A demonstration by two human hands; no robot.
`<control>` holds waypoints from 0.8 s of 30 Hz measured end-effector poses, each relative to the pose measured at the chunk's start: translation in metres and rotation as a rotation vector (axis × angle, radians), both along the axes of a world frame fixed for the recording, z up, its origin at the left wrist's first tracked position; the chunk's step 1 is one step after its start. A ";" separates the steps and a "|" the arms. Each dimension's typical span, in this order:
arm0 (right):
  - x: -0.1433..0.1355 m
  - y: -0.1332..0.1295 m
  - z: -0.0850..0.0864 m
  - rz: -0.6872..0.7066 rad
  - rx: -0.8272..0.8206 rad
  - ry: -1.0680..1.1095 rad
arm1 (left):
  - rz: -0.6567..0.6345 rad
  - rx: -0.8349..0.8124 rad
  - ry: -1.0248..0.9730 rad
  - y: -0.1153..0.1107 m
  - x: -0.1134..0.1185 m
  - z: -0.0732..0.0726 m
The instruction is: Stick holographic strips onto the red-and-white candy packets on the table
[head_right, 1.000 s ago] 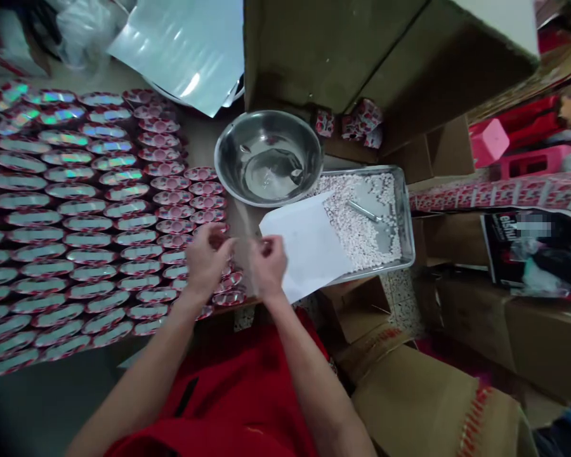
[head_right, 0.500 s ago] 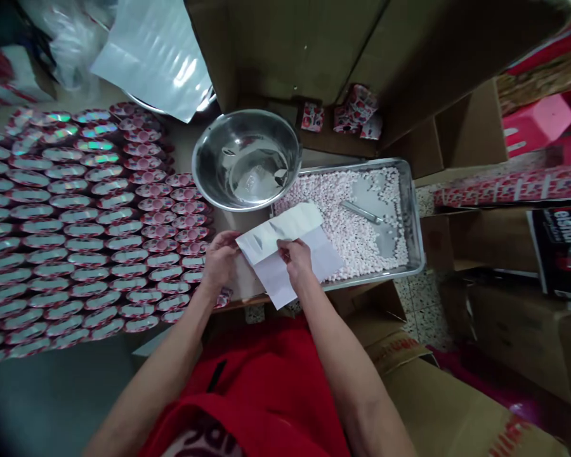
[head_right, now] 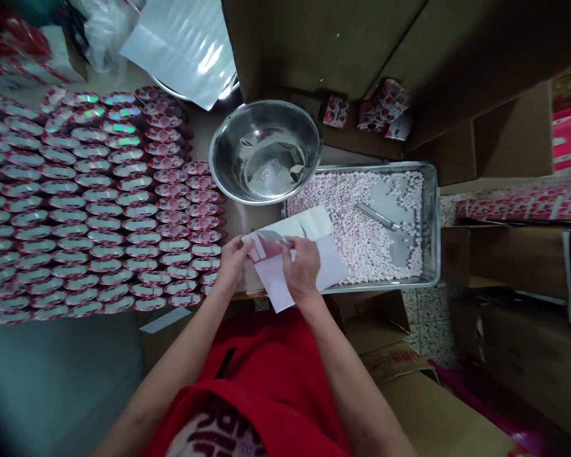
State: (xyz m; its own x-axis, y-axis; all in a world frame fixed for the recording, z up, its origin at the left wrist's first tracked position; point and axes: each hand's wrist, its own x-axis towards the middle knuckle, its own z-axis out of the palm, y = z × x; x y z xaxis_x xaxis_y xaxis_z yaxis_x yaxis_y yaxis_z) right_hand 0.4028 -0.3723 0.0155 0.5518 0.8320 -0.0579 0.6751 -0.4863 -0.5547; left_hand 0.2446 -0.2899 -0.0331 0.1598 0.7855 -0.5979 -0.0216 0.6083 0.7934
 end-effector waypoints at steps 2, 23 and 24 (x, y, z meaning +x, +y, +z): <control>-0.011 0.021 -0.003 0.280 0.016 -0.107 | -0.011 0.014 -0.023 0.002 0.000 0.003; -0.026 0.000 0.026 0.455 -0.029 -0.232 | 0.018 0.070 0.147 0.003 -0.003 0.008; -0.026 -0.001 0.035 0.446 -0.031 -0.246 | 0.015 0.057 0.154 0.006 -0.001 0.007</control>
State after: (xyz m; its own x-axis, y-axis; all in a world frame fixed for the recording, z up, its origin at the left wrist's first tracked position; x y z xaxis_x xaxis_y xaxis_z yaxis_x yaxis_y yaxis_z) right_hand 0.3767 -0.3731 0.0508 0.1438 0.9896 0.0006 0.9297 -0.1348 -0.3427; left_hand 0.2436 -0.2839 -0.0258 0.0581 0.8207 -0.5684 0.0943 0.5623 0.8216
